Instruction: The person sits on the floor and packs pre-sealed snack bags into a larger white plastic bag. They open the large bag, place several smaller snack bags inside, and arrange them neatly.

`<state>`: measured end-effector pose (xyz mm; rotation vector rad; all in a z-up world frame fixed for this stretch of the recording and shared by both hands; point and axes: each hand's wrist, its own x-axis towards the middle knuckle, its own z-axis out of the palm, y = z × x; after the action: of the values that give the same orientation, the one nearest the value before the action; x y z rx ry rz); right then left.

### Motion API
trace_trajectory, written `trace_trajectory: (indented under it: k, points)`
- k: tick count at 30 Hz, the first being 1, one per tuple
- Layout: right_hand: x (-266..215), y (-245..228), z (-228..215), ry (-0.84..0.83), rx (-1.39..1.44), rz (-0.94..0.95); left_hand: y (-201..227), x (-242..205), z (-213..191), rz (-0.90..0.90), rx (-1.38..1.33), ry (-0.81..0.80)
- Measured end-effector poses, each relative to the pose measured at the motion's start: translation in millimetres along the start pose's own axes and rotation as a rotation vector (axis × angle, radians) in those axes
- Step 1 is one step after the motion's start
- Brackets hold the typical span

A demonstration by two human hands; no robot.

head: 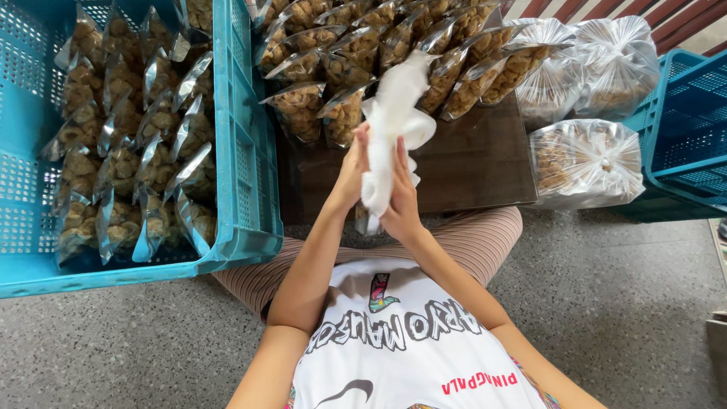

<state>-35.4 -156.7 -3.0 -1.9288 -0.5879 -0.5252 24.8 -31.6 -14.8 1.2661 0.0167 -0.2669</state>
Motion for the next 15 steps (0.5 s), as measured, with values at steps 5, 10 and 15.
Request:
trace_trajectory:
  k: [5,10,15]
  points:
    - [49,-27,-6,-0.052,-0.276,-0.059,-50,2,-11,0.257,-0.083,-0.040]
    - [82,9,-10,-0.070,0.119,0.046,-40,-16,0,0.462,0.000,0.008]
    - [62,56,2,0.145,1.186,0.602,-2,-44,36,0.637,0.240,0.210]
